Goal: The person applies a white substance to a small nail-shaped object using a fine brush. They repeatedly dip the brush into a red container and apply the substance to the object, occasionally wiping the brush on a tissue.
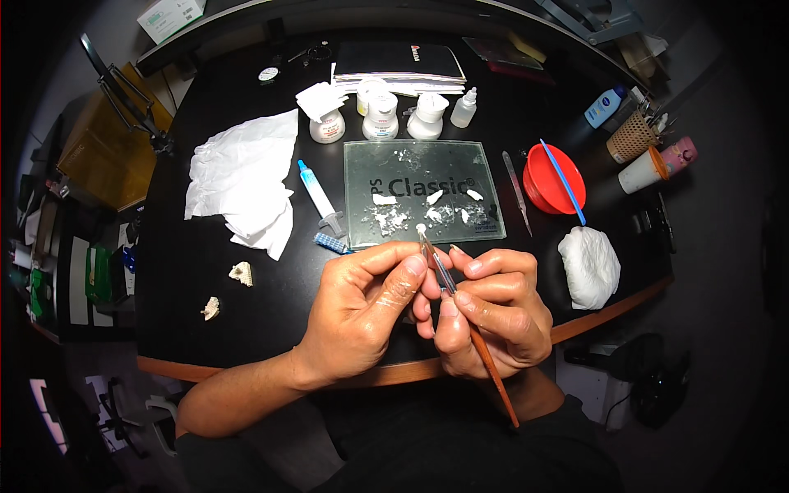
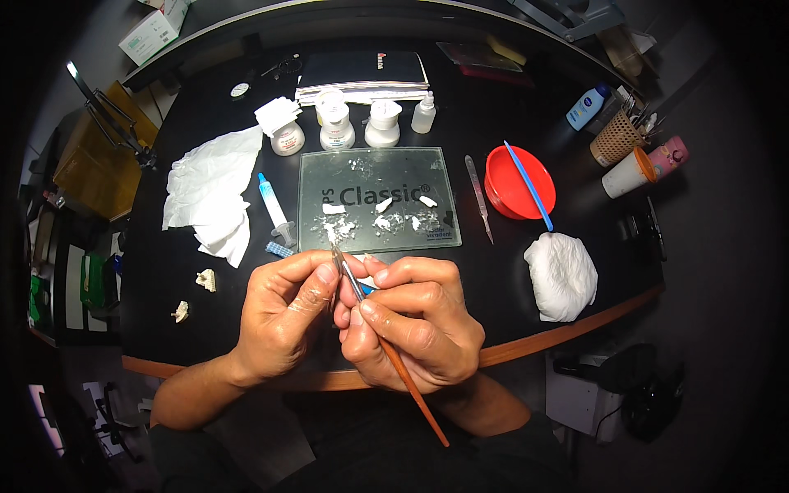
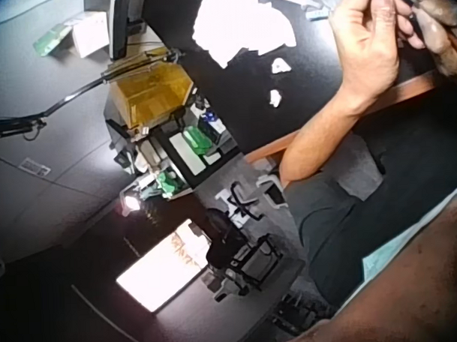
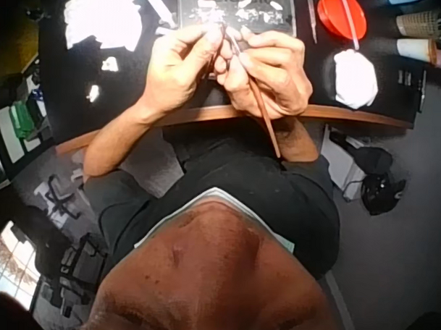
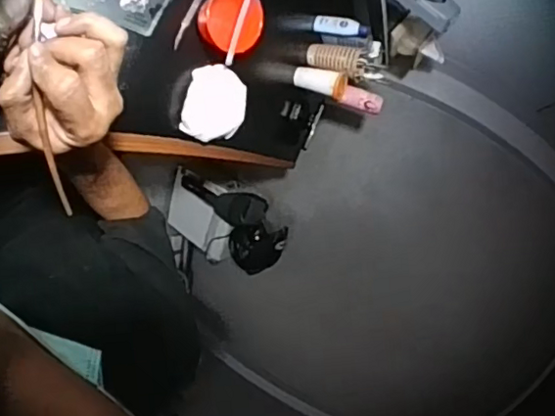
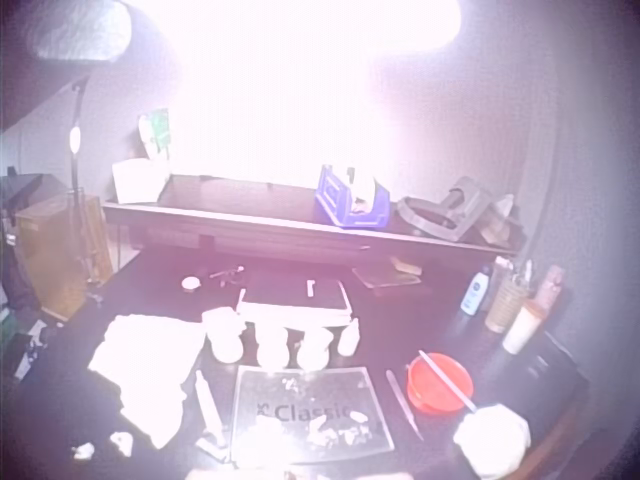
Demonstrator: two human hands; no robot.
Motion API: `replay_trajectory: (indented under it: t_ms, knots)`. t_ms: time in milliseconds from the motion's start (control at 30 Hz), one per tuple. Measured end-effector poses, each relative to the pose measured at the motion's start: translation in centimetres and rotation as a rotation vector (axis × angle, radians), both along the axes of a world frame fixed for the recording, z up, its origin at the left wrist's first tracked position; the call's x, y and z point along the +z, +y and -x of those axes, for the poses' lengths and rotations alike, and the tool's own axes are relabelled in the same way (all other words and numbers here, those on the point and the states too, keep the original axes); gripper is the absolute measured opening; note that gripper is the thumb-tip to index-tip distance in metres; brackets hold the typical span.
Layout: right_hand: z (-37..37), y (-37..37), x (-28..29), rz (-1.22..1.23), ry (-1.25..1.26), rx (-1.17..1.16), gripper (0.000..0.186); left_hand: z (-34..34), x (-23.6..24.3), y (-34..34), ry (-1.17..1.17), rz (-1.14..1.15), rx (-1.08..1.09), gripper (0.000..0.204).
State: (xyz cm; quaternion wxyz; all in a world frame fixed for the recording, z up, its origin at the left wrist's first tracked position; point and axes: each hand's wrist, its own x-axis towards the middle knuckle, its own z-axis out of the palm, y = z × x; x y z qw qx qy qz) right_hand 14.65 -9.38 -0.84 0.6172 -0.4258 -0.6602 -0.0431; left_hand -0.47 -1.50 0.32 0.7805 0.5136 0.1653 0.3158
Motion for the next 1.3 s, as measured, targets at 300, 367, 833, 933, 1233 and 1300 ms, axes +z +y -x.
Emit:
replay_trajectory:
  t_ms: [300, 367, 833, 933, 1233, 1300]
  knots:
    - [-0.09, 0.04, 0.06, -0.012, 0.012, -0.002, 0.018, 0.09, -0.37, 0.08, -0.051, 0.129, -0.056, 0.026]
    - [-0.07, -0.03, 0.29, -0.011, 0.009, -0.007, 0.019, 0.06, -0.12, -0.01, -0.046, 0.138, -0.07, 0.026]
    - [-0.13, -0.48, 0.26, 0.01, -0.037, -0.051, 0.023, 0.2, -0.02, 0.02, -0.018, 0.019, -0.044, 0.034]
    - [-0.02, -0.34, 0.23, 0.003, -0.036, -0.049, 0.024, 0.2, -0.14, -0.02, -0.02, 0.005, -0.03, 0.034]
    - [-0.27, -0.57, 0.44, 0.02, -0.085, -0.063, 0.025, 0.18, 0.29, -0.17, -0.028, 0.07, -0.02, 0.033]
    - [-0.15, -0.41, 0.23, 0.01, -0.063, -0.05, 0.025, 0.1, 0.35, -0.19, -0.028, 0.07, -0.014, 0.033]
